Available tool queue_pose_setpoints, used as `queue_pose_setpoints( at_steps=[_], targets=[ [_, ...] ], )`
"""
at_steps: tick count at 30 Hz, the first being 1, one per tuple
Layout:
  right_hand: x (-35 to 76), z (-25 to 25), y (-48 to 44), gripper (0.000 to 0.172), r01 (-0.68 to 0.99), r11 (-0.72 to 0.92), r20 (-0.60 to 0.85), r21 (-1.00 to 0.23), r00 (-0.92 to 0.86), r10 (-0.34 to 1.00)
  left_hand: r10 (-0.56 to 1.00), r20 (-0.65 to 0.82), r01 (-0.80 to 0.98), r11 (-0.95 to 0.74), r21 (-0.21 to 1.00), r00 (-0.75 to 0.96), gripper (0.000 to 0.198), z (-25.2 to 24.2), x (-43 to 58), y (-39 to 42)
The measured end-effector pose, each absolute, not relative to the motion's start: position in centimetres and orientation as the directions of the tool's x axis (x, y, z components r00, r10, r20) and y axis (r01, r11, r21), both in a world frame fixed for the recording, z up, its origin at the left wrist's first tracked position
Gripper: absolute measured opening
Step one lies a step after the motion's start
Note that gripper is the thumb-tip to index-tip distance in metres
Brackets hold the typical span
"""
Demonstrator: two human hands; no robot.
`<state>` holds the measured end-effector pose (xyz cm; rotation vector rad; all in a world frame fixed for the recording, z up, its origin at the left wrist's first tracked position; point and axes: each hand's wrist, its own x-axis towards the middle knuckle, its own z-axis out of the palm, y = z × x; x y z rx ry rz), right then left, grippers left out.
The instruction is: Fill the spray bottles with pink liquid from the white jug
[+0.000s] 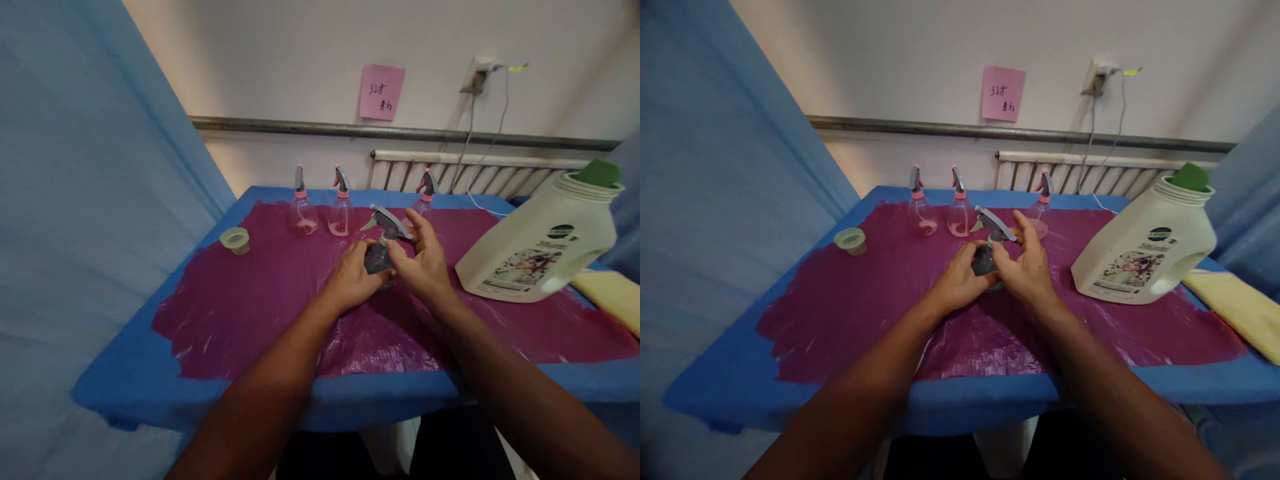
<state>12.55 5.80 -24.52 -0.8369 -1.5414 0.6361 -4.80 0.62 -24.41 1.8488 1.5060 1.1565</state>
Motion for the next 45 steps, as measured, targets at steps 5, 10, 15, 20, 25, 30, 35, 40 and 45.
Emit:
queue_pose_setpoints(
  at_steps=[5,10,15,20,25,30,35,40,45],
  targets=[
    [12.5,-24.6,5.6,0.087,0.194,0.610,0.614,-0.768,-0.045,0.788,0.954,0.299,0.530,-0.271,0.804,0.035,0.061,-24.3,-4.8,0.6],
    [12.8,-24.5,5.6,0.079,0.224,0.617,0.627,-0.754,-0.034,0.778,0.951,0.308,0.519,-0.281,0.807,0.036,0.062,-24.5,-4.8,0.7],
    [12.8,-24.2,5.1,0.083,0.231,0.627,0.629,-0.743,-0.078,0.774,0.949,0.312,0.516,-0.290,0.806,0.046,0.063,-24.4,-4.8,0.7],
    [12.7,-23.2,4.7,0.069,0.278,0.611,0.636,-0.741,-0.002,0.772,0.955,0.294,0.522,-0.273,0.808,0.045,0.061,-23.9,-4.7,0.4],
    [13.3,-21.3,4.7,0.058,0.236,0.664,0.681,-0.709,-0.015,0.732,0.961,0.273,0.540,-0.257,0.801,0.052,0.066,-23.5,-4.6,0.2],
    [14.0,-18.3,4.7,0.059,0.225,0.730,0.743,-0.645,-0.038,0.668,0.964,0.259,0.545,-0.249,0.801,0.061,0.065,-23.6,-4.7,0.1],
    [15.0,-15.6,4.0,0.058,0.226,0.793,0.766,-0.566,-0.211,0.607,0.957,0.280,0.515,-0.280,0.810,0.079,0.065,-23.8,-5.0,0.2],
    [15.7,-14.6,2.5,0.062,0.202,0.857,0.788,-0.474,-0.336,0.515,0.965,0.255,0.540,-0.248,0.804,0.064,0.070,-23.5,-4.9,0.2],
    [16.1,-14.2,1.2,0.061,0.228,0.859,0.808,-0.458,-0.296,0.510,0.952,0.298,0.529,-0.292,0.797,0.077,0.069,-23.9,-4.8,0.4]
  ],
)
